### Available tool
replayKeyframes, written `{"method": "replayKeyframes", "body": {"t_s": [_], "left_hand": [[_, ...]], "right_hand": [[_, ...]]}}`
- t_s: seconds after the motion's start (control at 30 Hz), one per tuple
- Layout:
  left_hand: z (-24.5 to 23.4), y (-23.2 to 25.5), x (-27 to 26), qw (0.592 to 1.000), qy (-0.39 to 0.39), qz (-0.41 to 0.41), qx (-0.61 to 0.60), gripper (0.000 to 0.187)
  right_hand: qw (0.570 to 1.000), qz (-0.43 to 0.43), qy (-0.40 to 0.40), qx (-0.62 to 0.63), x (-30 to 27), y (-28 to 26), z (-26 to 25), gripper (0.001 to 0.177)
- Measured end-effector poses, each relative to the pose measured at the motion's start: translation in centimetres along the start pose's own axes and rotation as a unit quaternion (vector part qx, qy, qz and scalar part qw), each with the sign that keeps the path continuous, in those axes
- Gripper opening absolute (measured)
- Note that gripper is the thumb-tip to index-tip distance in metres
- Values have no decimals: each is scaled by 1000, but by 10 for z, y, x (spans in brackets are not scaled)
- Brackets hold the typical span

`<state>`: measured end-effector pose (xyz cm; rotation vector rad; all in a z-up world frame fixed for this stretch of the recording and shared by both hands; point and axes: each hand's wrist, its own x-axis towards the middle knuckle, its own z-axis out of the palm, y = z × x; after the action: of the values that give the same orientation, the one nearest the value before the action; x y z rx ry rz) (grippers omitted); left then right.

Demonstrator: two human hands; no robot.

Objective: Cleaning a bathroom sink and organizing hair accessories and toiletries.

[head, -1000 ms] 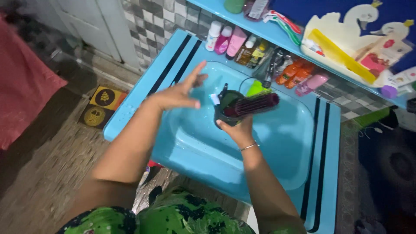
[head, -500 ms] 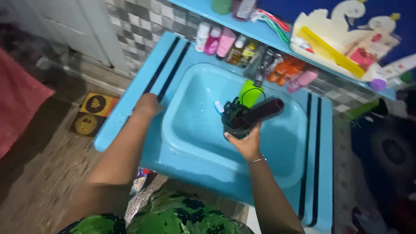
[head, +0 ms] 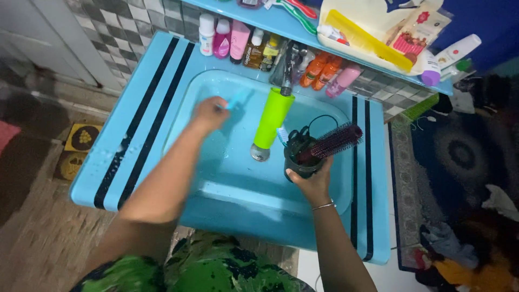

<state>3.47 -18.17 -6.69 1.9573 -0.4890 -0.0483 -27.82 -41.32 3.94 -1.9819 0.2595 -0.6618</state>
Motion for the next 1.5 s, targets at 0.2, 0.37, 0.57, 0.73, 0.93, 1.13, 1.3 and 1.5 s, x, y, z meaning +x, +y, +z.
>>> {"method": "replayKeyframes", "body": {"t_s": [0.2,0.37,0.57,0.73,0.93,1.13,1.3,1.5], "left_hand": [[116,11,-3,944,-39,-227,-236,25],[121,74,11,988,28,-60,-137,58],[151,51,39,996,17,38,-73,70],[127,62,51,988,-27,103,-114,58],[79,91,52,992,-119,19,35,46],[58,83,69,977,-172,49,116,43],[30,55,89,955,-258,-6,142,45],[0,10,103,967,-205,-55,137,57]], "right_hand": [[1000,24,-3,11,4,3,-11,113],[995,-16,-48,84,15,31,-6,91],[976,172,53,123,55,77,10,113],[979,114,123,114,72,128,15,111],[970,214,116,13,68,101,8,114],[974,170,135,63,68,108,8,112],[972,190,116,76,70,100,9,112],[984,123,121,43,67,100,9,108]]}}
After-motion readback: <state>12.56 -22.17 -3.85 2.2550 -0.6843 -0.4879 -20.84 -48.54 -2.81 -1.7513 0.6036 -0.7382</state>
